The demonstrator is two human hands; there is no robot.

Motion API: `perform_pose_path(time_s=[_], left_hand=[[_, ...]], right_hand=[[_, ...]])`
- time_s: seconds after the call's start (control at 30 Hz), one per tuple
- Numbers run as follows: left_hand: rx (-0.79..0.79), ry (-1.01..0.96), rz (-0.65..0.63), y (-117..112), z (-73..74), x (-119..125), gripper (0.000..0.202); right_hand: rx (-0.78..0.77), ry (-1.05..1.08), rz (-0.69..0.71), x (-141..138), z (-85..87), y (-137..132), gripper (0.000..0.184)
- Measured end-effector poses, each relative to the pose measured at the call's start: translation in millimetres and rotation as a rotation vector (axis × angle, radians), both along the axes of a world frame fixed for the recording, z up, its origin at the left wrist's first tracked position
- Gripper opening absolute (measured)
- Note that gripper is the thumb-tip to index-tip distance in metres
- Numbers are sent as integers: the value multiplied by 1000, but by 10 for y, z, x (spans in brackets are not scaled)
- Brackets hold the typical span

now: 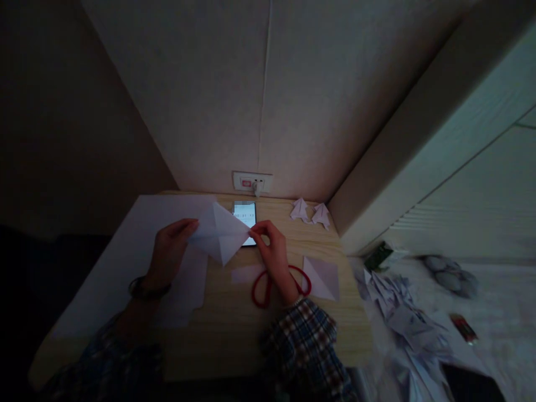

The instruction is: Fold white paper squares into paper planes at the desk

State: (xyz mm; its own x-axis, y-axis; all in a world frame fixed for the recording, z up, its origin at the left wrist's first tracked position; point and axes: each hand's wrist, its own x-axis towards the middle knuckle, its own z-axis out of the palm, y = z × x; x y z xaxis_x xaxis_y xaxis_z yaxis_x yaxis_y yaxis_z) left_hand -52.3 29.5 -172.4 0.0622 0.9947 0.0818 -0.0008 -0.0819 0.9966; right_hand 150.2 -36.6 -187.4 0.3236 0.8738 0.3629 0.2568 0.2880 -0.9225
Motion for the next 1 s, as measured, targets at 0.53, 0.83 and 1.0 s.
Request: perform_pose_path(time_s=[0.53, 0.83, 1.0], left_hand=[[-130, -162, -148, -44, 58, 25, 39], [-97, -146, -187, -47, 78, 15, 39], [-123, -126, -137, -21, 20, 3, 42]], right_hand=[[35, -129, -106, 23, 24, -53, 6], [88, -274, -71, 38, 84, -77, 8], [25, -290, 10, 27, 83, -64, 9]])
